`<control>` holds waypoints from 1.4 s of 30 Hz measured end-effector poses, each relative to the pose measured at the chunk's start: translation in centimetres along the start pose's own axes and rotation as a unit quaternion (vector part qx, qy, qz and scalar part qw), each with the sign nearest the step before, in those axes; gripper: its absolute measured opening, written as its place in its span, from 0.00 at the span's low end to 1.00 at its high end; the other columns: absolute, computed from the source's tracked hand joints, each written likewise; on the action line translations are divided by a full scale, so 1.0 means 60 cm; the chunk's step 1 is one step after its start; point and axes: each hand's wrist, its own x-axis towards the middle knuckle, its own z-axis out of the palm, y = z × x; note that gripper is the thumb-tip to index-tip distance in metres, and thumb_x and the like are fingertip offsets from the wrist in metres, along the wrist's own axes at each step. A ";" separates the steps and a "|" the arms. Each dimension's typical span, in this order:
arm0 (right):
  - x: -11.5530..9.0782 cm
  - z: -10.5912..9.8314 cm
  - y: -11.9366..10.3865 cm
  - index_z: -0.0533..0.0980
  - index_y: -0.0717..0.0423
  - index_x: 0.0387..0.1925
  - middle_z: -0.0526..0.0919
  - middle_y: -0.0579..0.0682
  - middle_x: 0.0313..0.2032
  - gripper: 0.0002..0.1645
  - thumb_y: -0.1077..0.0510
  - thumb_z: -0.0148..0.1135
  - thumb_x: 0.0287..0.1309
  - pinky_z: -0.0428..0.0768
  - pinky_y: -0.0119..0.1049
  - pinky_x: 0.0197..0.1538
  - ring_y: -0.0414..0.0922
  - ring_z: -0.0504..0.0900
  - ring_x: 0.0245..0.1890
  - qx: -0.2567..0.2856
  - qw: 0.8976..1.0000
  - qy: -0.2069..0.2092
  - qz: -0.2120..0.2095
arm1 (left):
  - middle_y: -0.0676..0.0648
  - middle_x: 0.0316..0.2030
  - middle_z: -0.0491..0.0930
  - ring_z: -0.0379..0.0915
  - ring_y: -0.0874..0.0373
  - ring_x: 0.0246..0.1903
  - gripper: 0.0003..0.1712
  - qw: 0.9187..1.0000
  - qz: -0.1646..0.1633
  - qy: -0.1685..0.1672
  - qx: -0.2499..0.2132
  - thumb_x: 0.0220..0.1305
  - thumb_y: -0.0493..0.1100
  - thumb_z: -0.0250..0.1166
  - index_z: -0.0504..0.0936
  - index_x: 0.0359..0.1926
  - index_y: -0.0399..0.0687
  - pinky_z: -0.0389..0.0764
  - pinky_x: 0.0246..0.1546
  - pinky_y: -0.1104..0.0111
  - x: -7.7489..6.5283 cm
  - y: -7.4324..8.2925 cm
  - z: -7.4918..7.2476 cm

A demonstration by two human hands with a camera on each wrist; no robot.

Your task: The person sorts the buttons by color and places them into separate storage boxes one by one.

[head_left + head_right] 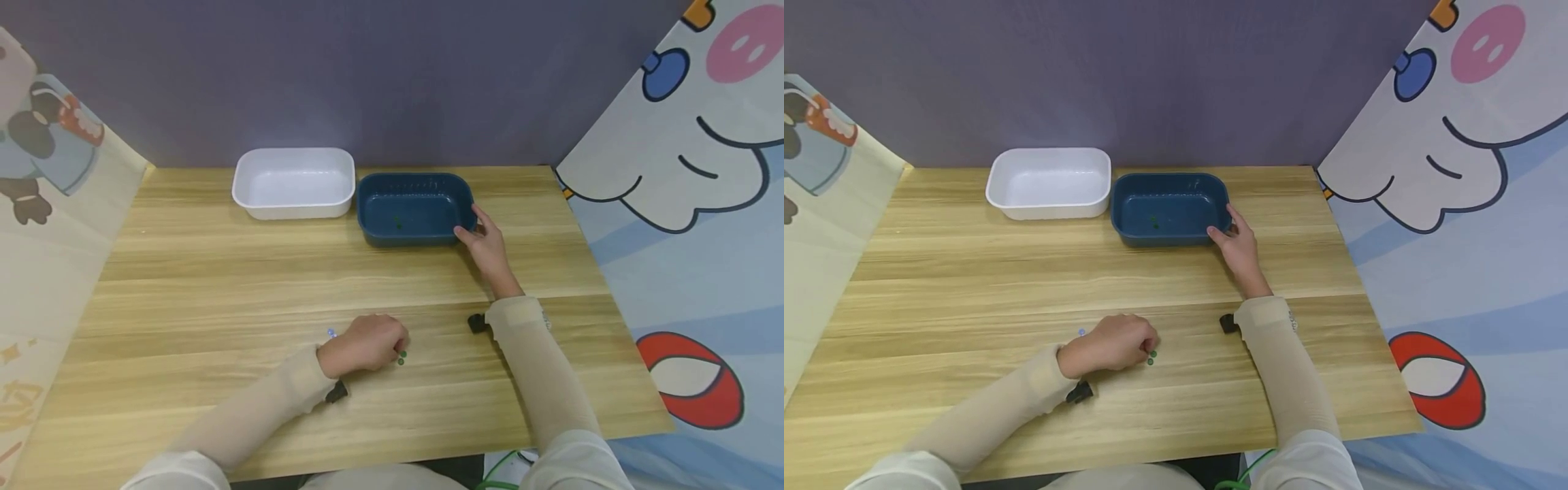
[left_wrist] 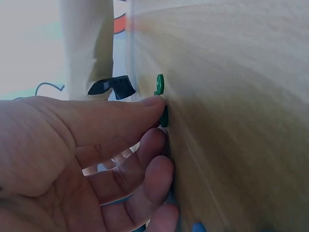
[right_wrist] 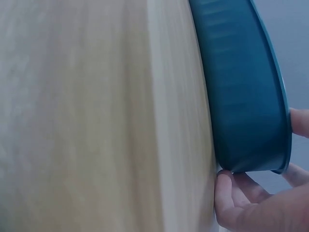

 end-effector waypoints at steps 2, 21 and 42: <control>0.006 -0.001 -0.002 0.54 0.50 0.79 0.63 0.68 0.69 0.45 0.56 0.64 0.68 0.78 0.34 0.51 0.57 0.73 0.64 0.000 1.000 0.002 -0.002 | 0.59 0.18 0.68 0.64 0.63 0.23 0.22 1.000 0.000 0.004 -0.001 0.52 0.34 0.72 0.70 0.15 0.59 0.66 0.19 0.70 0.002 -0.002 -0.004; 0.036 0.006 0.061 0.56 0.35 0.78 0.60 0.61 0.73 0.45 0.48 0.67 0.66 0.77 0.40 0.55 0.54 0.73 0.64 -0.003 1.000 0.011 -0.001 | 0.58 0.16 0.65 0.59 0.64 0.18 0.23 0.997 0.017 0.058 0.053 0.49 0.31 0.63 0.64 0.10 0.58 0.66 0.13 0.72 -0.001 -0.017 0.009; 0.022 0.003 0.067 0.58 0.36 0.78 0.69 0.63 0.67 0.45 0.47 0.68 0.65 0.80 0.38 0.48 0.49 0.78 0.56 0.010 1.000 0.028 -0.001 | 0.60 0.19 0.70 0.61 0.67 0.16 0.14 0.995 0.017 0.077 -0.062 0.64 0.35 0.65 0.78 0.22 0.53 0.65 0.16 0.76 -0.010 -0.005 -0.057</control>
